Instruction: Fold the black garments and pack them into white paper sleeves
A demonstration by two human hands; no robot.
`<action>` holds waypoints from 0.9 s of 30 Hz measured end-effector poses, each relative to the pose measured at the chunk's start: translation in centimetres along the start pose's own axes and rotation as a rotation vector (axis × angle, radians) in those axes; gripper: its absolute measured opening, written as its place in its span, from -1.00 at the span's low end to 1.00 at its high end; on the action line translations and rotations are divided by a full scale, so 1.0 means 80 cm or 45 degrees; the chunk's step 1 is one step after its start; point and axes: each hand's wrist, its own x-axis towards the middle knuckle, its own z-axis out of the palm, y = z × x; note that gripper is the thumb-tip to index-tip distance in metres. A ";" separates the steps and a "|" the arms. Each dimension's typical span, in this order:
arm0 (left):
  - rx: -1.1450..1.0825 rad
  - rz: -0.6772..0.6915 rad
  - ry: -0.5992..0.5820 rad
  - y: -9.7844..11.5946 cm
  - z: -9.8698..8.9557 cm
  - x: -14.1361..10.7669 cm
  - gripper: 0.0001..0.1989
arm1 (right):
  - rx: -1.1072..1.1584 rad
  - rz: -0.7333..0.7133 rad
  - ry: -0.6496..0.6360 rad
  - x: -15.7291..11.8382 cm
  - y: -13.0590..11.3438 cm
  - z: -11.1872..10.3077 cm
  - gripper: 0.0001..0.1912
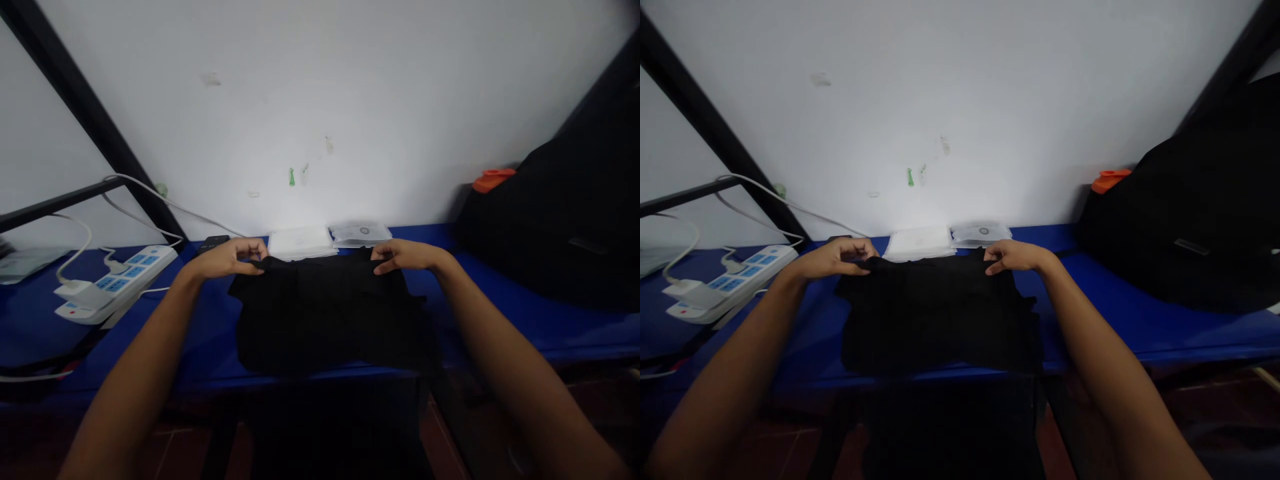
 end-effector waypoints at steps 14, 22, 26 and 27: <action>0.411 -0.447 -0.272 -0.020 0.023 0.008 -0.55 | -0.032 0.089 -0.004 0.011 0.016 0.008 -0.60; 0.113 -0.526 -0.138 -0.036 -0.010 -0.002 -0.76 | 0.101 0.042 0.083 0.008 0.012 0.008 -0.53; -0.049 -0.767 0.205 -0.061 -0.030 -0.009 -0.60 | 0.273 0.080 0.074 0.010 0.013 0.011 -0.47; -0.026 -0.787 0.334 -0.065 -0.032 -0.008 -0.53 | 0.276 0.085 0.079 0.011 0.013 0.012 -0.46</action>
